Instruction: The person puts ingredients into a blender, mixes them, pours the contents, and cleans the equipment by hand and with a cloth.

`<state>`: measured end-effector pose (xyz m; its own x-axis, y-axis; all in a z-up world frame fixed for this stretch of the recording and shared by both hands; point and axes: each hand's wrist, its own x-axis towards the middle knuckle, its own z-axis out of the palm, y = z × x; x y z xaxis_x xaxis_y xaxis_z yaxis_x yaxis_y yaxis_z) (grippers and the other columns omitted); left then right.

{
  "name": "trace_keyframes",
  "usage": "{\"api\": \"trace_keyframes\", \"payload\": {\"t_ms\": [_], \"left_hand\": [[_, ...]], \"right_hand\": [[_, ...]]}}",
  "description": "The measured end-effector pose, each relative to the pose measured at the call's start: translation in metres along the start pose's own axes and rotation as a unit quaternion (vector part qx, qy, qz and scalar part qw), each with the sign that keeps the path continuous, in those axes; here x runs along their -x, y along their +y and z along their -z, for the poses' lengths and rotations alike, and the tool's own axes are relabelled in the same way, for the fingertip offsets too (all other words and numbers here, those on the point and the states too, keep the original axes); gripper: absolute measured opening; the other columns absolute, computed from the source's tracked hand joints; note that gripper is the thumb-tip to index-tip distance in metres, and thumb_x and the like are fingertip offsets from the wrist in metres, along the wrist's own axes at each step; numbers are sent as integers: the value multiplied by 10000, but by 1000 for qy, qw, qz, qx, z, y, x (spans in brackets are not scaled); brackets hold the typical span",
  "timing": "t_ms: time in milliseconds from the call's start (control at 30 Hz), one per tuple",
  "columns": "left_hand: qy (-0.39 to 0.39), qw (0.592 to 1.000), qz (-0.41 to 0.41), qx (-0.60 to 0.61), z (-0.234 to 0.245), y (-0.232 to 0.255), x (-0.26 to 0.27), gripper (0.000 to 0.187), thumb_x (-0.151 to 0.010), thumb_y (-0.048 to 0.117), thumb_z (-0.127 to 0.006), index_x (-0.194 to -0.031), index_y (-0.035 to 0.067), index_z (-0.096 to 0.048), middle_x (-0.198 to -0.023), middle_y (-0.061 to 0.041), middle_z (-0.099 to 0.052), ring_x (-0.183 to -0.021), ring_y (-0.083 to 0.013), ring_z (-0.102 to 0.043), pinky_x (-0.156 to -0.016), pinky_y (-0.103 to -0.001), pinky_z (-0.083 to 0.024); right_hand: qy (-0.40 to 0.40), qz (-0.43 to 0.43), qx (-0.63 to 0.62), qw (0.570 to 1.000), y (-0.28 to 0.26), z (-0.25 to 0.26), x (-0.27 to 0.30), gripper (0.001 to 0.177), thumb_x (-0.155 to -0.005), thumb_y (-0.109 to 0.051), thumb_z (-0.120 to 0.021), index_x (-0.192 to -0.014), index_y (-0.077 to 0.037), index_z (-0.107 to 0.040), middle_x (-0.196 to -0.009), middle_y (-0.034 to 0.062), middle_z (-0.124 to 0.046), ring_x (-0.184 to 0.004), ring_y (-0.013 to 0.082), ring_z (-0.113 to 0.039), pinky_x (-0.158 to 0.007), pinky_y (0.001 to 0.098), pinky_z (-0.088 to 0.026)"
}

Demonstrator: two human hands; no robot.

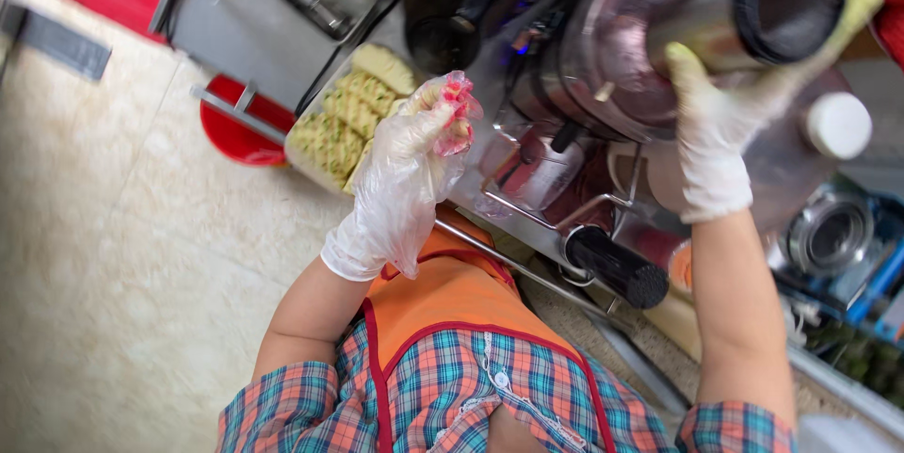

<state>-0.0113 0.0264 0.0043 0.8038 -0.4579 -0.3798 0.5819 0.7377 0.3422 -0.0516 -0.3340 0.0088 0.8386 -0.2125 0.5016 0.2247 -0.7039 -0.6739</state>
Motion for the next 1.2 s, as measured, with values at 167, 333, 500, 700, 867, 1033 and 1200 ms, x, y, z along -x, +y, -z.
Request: {"api": "trace_keyframes", "payload": {"t_ms": [167, 333, 500, 700, 867, 1033, 1200], "left_hand": [[75, 989, -108, 63, 26, 35, 48, 107, -1027, 35, -650, -1090, 25, -564, -996, -50, -609, -915, -134, -604, -851, -248, -482], [248, 885, -275, -284, 80, 55, 97, 113, -1026, 7, -640, -1055, 63, -546, -947, -26, -596, -835, -108, -581, -771, -228, -488], [308, 853, -240, -345, 198, 61, 123, 114, -1000, 14, -690, -1047, 59, -596, -976, -41, -626, -834, -108, -597, -746, -229, -484], [381, 914, -110, -88, 414, 12, 80, 118, -915, 48, -727, -994, 38, -640, -916, -69, -681, -823, -168, -643, -769, -294, -515], [465, 850, 15, -245, 544, -51, 6, 200, -828, 196, -750, -940, 35, -709, -844, -63, -732, -756, -176, -706, -709, -332, -565], [450, 800, 109, -382, 608, -69, -31, 211, -831, 275, -746, -958, 107, -763, -847, -112, -780, -805, -244, -747, -769, -378, -558], [491, 746, 150, -426, 644, -109, -43, 222, -870, 305, -658, -989, 141, -749, -898, -138, -762, -871, -312, -751, -772, -443, -580]], "right_hand": [[68, 54, 162, 983, -104, -31, 40, 747, -945, -396, -876, -1408, -45, -408, -1406, 115, -488, -1299, 243, -506, -1080, 408, -431], [-428, -74, -280, 856, -210, -136, 99, 898, -801, -468, -972, -1478, -80, -529, -1439, 161, -529, -1230, 249, -661, -1063, 339, -611], [-470, -102, -223, 848, -237, -294, 210, 425, -837, -211, -839, -1190, -102, -629, -1089, 114, -663, -869, 232, -711, -770, 337, -578], [-373, -280, -60, 882, -168, -446, 323, 77, -962, -100, -689, -1020, -60, -659, -916, 123, -706, -784, 214, -692, -730, 335, -556], [-483, -394, -118, 773, -95, -511, 354, 388, -816, -125, -802, -1125, -55, -577, -881, -13, -647, -746, 82, -607, -677, 280, -534], [-472, -427, -35, 770, -29, -547, 410, 276, -885, -67, -789, -1130, -62, -661, -870, 25, -644, -746, 111, -550, -692, 286, -505], [-465, -196, 24, 863, 51, -574, 455, 164, -952, -8, -714, -1066, -67, -611, -996, 83, -653, -858, 218, -643, -784, 351, -530]]}}
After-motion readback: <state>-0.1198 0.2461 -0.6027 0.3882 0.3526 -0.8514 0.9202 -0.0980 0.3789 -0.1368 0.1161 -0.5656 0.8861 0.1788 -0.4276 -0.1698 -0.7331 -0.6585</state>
